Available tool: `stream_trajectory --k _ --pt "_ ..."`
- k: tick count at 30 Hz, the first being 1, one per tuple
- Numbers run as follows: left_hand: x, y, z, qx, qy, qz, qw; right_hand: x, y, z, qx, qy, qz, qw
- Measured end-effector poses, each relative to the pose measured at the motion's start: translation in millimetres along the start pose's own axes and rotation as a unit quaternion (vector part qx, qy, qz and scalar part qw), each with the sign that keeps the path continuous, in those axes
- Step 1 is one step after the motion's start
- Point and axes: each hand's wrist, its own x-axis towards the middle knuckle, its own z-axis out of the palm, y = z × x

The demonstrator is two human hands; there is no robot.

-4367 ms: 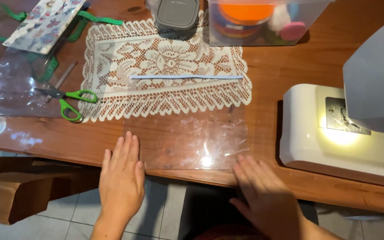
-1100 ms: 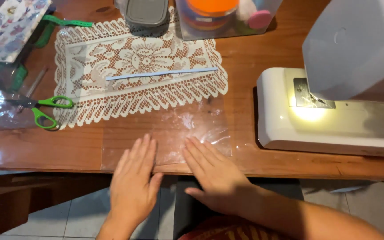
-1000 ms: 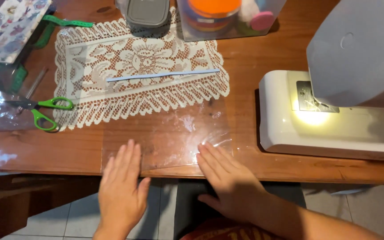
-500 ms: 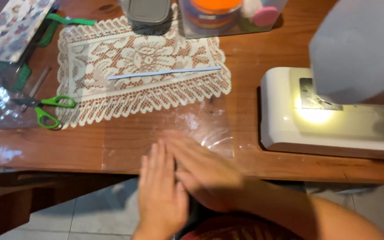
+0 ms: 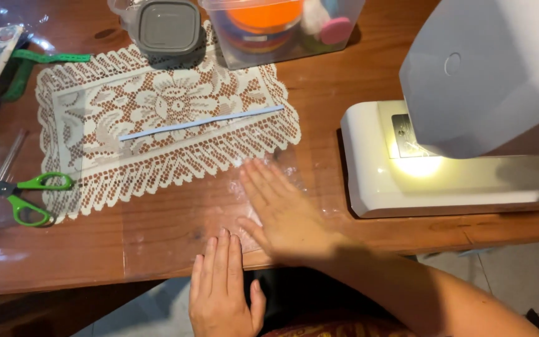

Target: Cutting a strip of plastic and threading a ribbon through a sewing machine.

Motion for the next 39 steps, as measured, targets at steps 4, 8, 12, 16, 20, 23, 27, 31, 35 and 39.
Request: stream_trajectory --k 4,8,12,16,20,23,27,31,35,39 --pt "-9.3 -13.5 -0.7 0.020 0.016 0.000 1.000 -2.1 16.1 -2.5 0.061 -0.020 0.046 0.997" --pt "-17.8 -36.0 -11.1 0.044 0.027 -0.014 0.999 -4.9 29.3 5.0 0.067 -0.016 0.109 0.992" --pt "-4.2 -40.9 -29.7 -0.043 0.012 -0.047 0.998 -14.9 32.6 4.2 0.048 0.032 0.160 0.985" --pt "63.6 -30.7 -32.9 -0.266 -0.099 0.001 0.959 -56.9 -19.6 -20.7 0.136 0.025 0.007 0.990" --pt "98.7 -13.6 -10.4 -0.331 -0.295 0.198 0.874 -82.9 -22.3 -39.6 0.179 0.169 -0.022 0.969" --pt "110.2 -12.0 6.8 -0.284 -0.296 0.272 0.871 -87.0 -15.3 -50.3 0.187 0.157 0.000 0.970" --pt "124.7 -19.2 32.5 -0.225 -0.234 0.353 0.878 -98.4 -5.4 -30.7 0.210 0.112 -0.006 0.971" --pt "162.3 -13.4 44.5 -0.196 -0.309 0.324 0.872 -94.1 -6.2 -37.1 0.139 0.201 -0.040 0.969" --pt "197.1 -9.5 49.7 -0.148 -0.368 0.286 0.872 -96.6 -5.3 -35.9 0.143 0.218 -0.044 0.964" --pt "211.2 -23.7 91.5 -0.135 -0.238 0.307 0.911 -92.0 -1.0 -47.5 0.163 0.204 -0.048 0.964"
